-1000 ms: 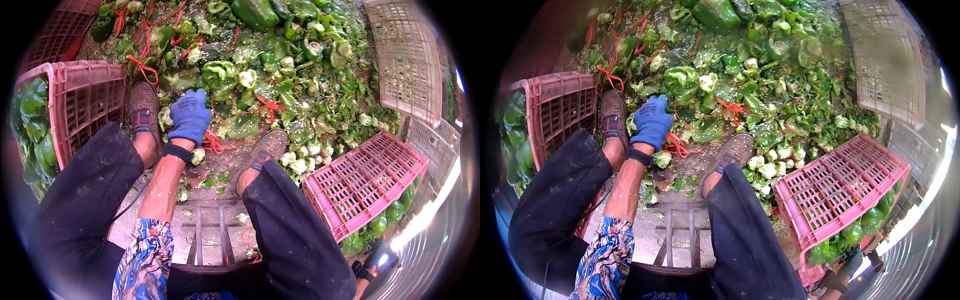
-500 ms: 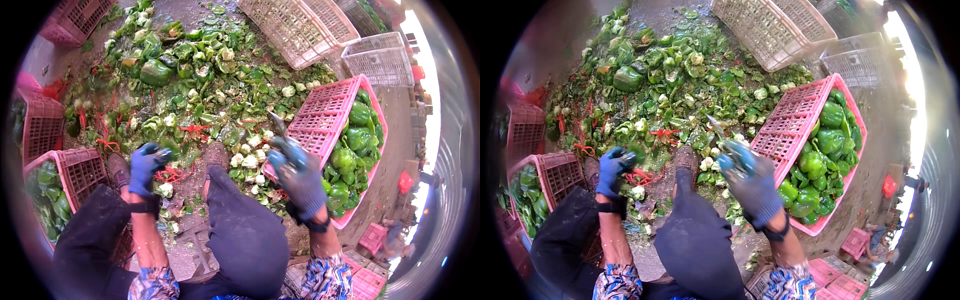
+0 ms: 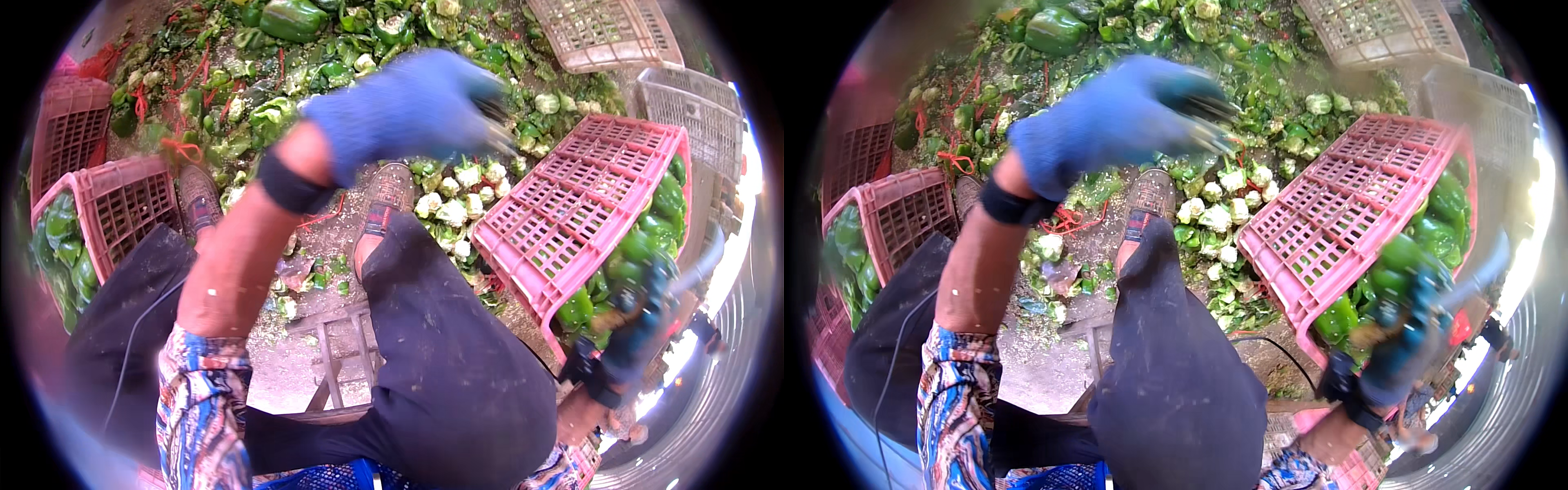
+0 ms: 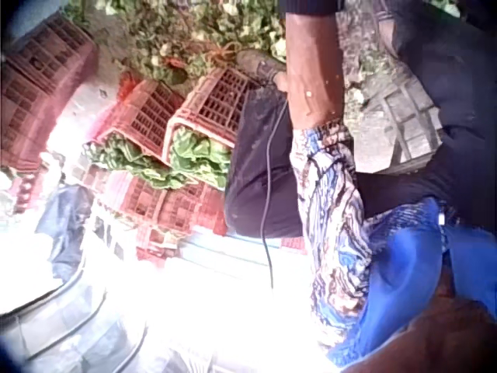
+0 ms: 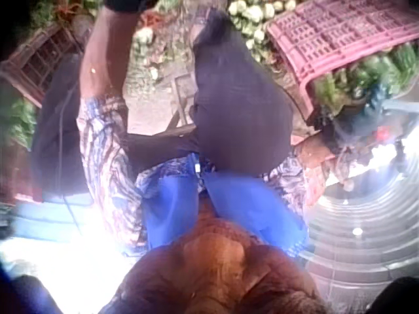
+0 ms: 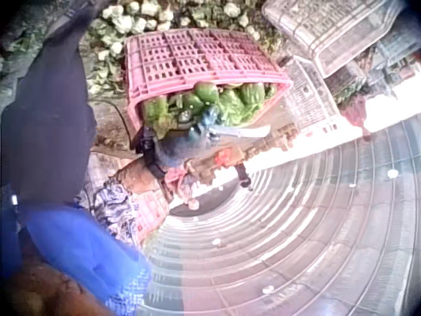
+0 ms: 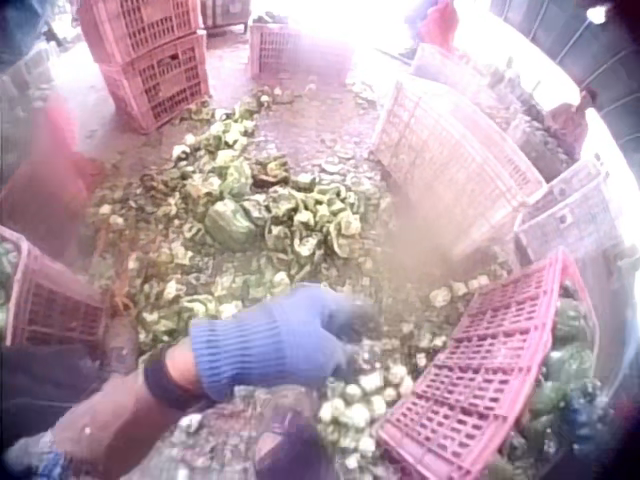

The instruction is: The person processes green peppers by hand using a small knife to remove stems and seeds, then places the prepared peppers into a pink plastic crate.

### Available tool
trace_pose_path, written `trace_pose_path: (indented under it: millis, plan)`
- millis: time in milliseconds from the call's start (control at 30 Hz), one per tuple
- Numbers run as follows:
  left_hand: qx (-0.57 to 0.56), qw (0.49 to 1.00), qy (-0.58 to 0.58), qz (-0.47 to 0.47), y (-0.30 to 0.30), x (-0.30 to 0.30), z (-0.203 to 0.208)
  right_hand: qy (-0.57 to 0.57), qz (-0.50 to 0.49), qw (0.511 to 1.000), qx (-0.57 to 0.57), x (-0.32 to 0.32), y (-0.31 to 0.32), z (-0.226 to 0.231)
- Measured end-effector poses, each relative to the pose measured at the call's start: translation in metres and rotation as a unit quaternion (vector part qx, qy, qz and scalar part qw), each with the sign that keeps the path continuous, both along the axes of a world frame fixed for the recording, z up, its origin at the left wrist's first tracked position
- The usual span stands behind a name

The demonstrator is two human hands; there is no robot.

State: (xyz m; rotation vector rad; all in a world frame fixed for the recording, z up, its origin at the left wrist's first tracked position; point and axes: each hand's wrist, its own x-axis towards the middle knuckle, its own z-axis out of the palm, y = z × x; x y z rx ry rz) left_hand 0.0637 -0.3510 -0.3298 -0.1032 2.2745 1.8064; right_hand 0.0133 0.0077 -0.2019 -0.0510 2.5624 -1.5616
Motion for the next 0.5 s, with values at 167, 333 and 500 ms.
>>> trace_pose_path:
  millis: [167,333,500]
  plan:
    - [-0.216,0.949,-0.193,0.127,-0.025,0.104,-0.118,-0.041,-0.097,0.970,0.220,-0.030,0.069,-0.002]
    - [-0.465,0.862,-0.178,0.095,0.046,0.148,-0.205,0.008,-0.030,0.902,0.431,-0.101,0.240,-0.019]
    - [-0.521,0.831,-0.143,0.131,0.040,0.163,-0.227,-0.026,0.010,0.883,0.469,-0.092,0.195,0.007]
